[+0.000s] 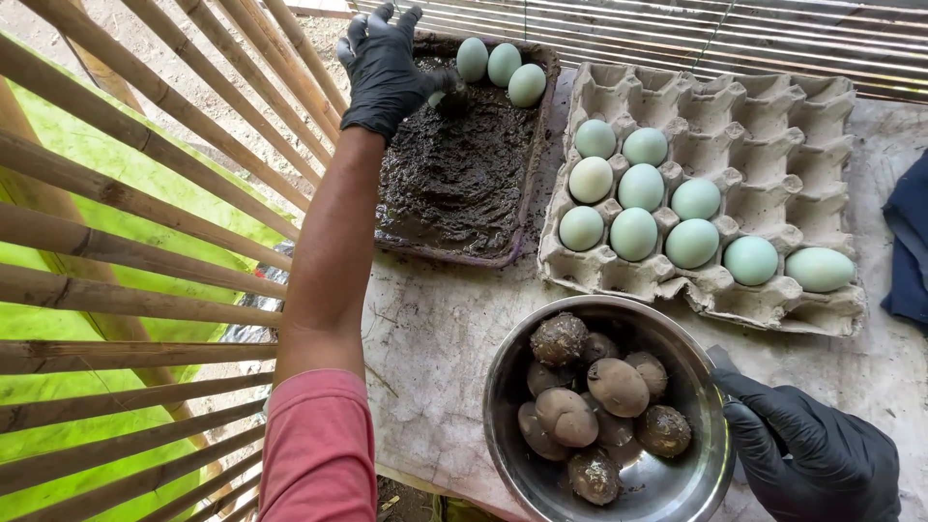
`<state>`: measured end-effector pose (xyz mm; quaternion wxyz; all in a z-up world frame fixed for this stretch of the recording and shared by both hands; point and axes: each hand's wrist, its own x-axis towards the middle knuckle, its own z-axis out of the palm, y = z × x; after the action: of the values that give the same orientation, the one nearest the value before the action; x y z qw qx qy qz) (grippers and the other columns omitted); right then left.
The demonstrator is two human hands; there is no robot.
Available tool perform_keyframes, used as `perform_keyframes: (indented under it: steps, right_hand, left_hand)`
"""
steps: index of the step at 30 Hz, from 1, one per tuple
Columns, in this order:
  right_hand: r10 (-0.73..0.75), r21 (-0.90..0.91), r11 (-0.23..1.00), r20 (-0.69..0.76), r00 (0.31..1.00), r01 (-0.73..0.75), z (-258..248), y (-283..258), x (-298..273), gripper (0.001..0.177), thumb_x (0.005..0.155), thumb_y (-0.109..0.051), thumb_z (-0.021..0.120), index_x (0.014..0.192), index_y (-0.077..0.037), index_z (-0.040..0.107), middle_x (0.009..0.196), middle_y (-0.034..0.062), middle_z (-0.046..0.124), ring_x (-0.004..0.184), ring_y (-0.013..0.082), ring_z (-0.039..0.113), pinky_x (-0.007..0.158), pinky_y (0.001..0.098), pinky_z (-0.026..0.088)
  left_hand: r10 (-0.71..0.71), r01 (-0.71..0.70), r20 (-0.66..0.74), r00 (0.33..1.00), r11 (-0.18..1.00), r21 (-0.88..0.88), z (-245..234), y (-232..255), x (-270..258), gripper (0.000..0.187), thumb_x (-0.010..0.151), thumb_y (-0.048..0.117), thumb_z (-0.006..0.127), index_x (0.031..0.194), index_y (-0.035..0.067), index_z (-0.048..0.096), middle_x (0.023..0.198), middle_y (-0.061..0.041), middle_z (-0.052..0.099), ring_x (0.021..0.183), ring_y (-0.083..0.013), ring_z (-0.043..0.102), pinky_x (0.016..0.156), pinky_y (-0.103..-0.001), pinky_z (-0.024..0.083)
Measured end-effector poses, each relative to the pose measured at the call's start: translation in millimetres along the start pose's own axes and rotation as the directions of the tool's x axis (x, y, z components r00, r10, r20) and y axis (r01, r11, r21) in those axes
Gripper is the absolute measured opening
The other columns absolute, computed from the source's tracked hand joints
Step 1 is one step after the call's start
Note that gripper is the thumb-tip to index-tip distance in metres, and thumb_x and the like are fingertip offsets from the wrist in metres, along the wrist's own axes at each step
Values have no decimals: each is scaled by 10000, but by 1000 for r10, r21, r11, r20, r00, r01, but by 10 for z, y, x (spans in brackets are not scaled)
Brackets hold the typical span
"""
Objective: Coating eggs with a mud mixture for preservation, likely to make salted eggs.
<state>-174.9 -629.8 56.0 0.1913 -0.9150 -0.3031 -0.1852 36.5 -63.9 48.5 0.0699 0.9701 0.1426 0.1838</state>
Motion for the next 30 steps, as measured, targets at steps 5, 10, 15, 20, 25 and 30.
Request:
perform_keyframes:
  steps: [5,10,15,20,25,30]
  right_hand:
    - [17,7,1000,14,1000,-18,7,0,-8,271,1031,-235,686,1285,-215,775,885,-28,730,605,237,567,618,373,465]
    - [34,-75,997,39,999,-31,10,7,-18,267,1056,-270,657,1291,-256,782,916,-61,732,614,259,569,615,382,459]
    - [54,-54,997,50,997,-51,37,17,-38,272,1051,-254,669,1299,-245,782,930,-48,735,633,268,579,630,384,470]
    - [-3,-122,992,24,1000,6,37,36,-5,228,1067,-247,704,1275,-238,797,1042,-75,781,696,205,648,665,365,504]
    - [27,-94,995,44,999,-23,13,32,-3,249,1061,-252,687,1285,-241,797,958,-49,747,649,254,597,652,373,487]
    - [1,-69,998,31,1000,1,-14,-17,24,237,1061,-222,693,1273,-227,799,979,-47,755,635,264,585,631,374,471]
  left_hand:
    - [53,-55,141,989,998,8,56,-23,-1,1173,541,688,986,1516,268,488,1555,-184,345,1404,-487,250,1119,-753,138]
    - [-126,131,-57,990,986,104,209,-298,184,829,899,451,905,1529,122,478,1561,-190,228,1428,-584,211,1151,-756,190]
    - [-18,16,-68,998,999,-30,144,-151,120,811,781,542,877,1400,107,586,1442,-271,449,1345,-567,258,1091,-766,114]
    - [74,-61,-155,985,994,88,626,-423,322,594,801,567,782,1267,206,708,1196,-244,654,1250,-560,342,1064,-749,127]
    - [67,-57,-121,990,995,84,705,-585,407,305,842,258,607,1071,257,809,779,-78,731,903,-396,683,1061,-753,108]
    - [54,-56,26,998,995,80,467,-470,241,330,956,388,554,1121,179,750,1014,-236,689,1139,-517,557,1061,-780,114]
